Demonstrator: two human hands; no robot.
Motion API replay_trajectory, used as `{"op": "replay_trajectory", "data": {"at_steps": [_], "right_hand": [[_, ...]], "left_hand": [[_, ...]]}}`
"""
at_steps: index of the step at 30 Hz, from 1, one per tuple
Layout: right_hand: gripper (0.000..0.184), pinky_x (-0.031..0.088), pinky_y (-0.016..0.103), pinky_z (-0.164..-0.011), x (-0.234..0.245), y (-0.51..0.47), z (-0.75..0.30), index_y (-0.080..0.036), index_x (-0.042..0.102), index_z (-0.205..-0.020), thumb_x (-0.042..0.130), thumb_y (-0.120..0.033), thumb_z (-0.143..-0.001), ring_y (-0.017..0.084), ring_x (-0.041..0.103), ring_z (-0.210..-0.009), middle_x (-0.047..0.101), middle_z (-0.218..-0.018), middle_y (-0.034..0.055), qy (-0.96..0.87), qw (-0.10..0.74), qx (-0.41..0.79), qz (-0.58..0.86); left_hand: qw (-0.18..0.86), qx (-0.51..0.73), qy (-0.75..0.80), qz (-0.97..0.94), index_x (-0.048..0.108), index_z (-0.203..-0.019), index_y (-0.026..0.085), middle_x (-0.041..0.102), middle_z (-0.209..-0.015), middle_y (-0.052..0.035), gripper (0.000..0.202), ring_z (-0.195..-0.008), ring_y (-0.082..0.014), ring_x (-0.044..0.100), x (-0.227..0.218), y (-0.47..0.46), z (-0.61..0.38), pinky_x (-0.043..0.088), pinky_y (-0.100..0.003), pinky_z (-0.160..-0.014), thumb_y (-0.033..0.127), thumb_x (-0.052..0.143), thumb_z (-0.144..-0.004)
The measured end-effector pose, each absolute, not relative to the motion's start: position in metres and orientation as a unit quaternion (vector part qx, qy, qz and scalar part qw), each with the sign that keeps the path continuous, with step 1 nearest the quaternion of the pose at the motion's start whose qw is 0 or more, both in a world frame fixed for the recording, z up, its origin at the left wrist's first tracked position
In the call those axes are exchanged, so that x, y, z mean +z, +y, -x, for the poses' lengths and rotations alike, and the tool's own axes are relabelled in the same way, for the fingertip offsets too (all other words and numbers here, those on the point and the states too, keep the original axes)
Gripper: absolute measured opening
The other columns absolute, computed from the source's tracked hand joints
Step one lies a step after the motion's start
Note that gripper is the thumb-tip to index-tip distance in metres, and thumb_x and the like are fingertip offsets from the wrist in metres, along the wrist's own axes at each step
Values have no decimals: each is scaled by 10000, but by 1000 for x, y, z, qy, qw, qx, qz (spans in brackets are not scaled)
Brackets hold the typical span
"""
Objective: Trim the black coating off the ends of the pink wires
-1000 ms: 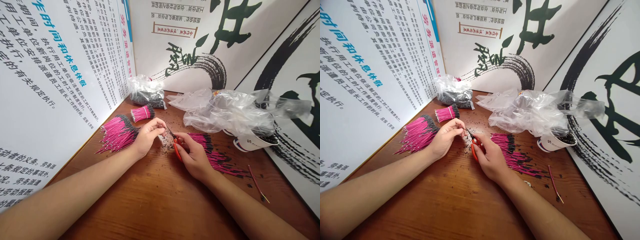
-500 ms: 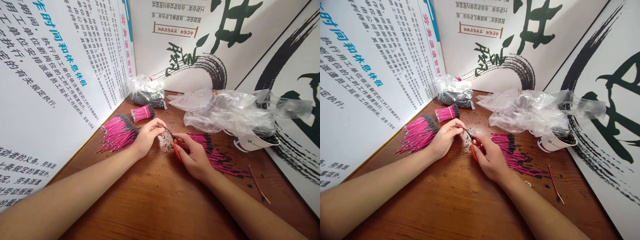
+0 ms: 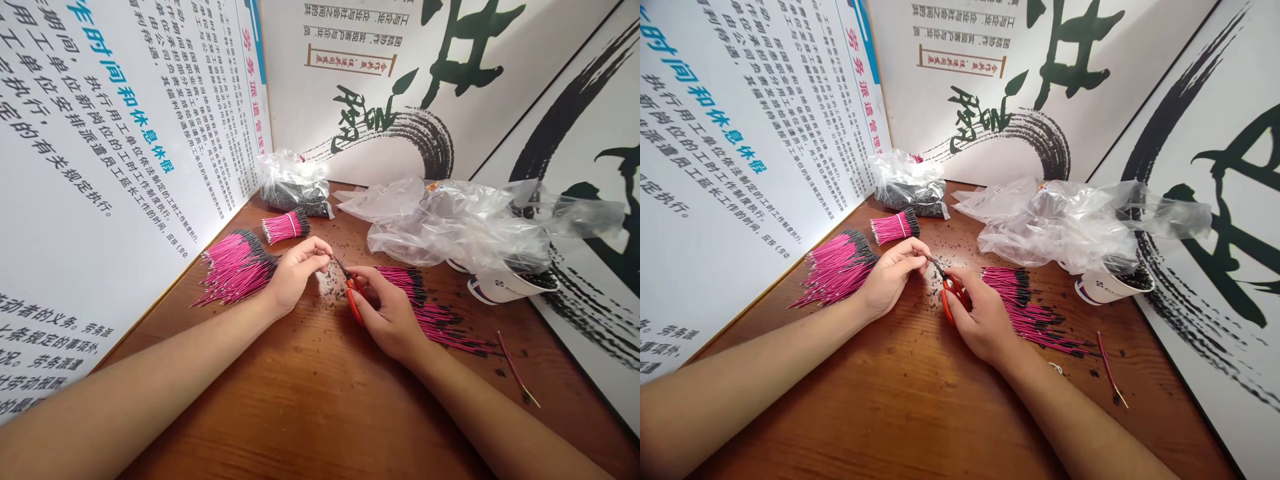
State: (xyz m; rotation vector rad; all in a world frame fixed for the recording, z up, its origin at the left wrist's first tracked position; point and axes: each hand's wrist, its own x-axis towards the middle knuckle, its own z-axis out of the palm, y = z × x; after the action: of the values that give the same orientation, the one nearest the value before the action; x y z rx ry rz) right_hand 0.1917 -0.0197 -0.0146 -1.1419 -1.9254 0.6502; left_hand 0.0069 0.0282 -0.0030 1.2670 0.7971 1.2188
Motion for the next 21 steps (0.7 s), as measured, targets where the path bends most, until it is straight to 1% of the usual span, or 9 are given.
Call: {"op": "replay_trajectory", "data": {"at_steps": [4,9,11,15,21], "right_hand": [[271,507,281,-768,-15,-20,-193,-232,575,-1223,535,-240,-955,175,662,-826,695,-1009,35,-762,392,255,448],[290,517,302,-836,-18,-20,-194,-241,561,-1252,511,-234,-966,201,677,-947,694,-1118,55,-760,397,267,441],[287,521,293,-823,-19,-20,-194,-242,560,-1248,512,-236,-965,197,680,-923,695,-1098,53,-755,401,267,444],[283,518,270,-746,-18,-20,-194,-232,561,-1237,526,-242,-957,176,668,-814,696,-1012,43,-754,399,263,450],[271,503,266,-709,-14,-21,-192,-228,567,-1217,530,-240,-948,165,646,-761,684,-963,31,-762,394,250,449]], "left_hand": [[570,518,342,-538,595,-796,186,502,-665,26,33,-659,-128,454,-3,28,-7,359,-272,-685,215,591,-779],[568,516,345,-541,594,-788,190,496,-654,26,36,-650,-129,454,-2,28,-7,360,-274,-676,225,592,-779],[566,516,345,-542,602,-793,191,495,-654,25,42,-653,-132,457,-2,28,-7,362,-275,-675,228,591,-776],[571,517,342,-539,599,-800,188,497,-654,27,43,-655,-132,455,-3,28,-7,360,-273,-678,224,591,-779],[577,520,328,-538,589,-827,181,508,-685,32,58,-670,-123,460,-4,29,-7,356,-265,-689,210,602,-779]]}}
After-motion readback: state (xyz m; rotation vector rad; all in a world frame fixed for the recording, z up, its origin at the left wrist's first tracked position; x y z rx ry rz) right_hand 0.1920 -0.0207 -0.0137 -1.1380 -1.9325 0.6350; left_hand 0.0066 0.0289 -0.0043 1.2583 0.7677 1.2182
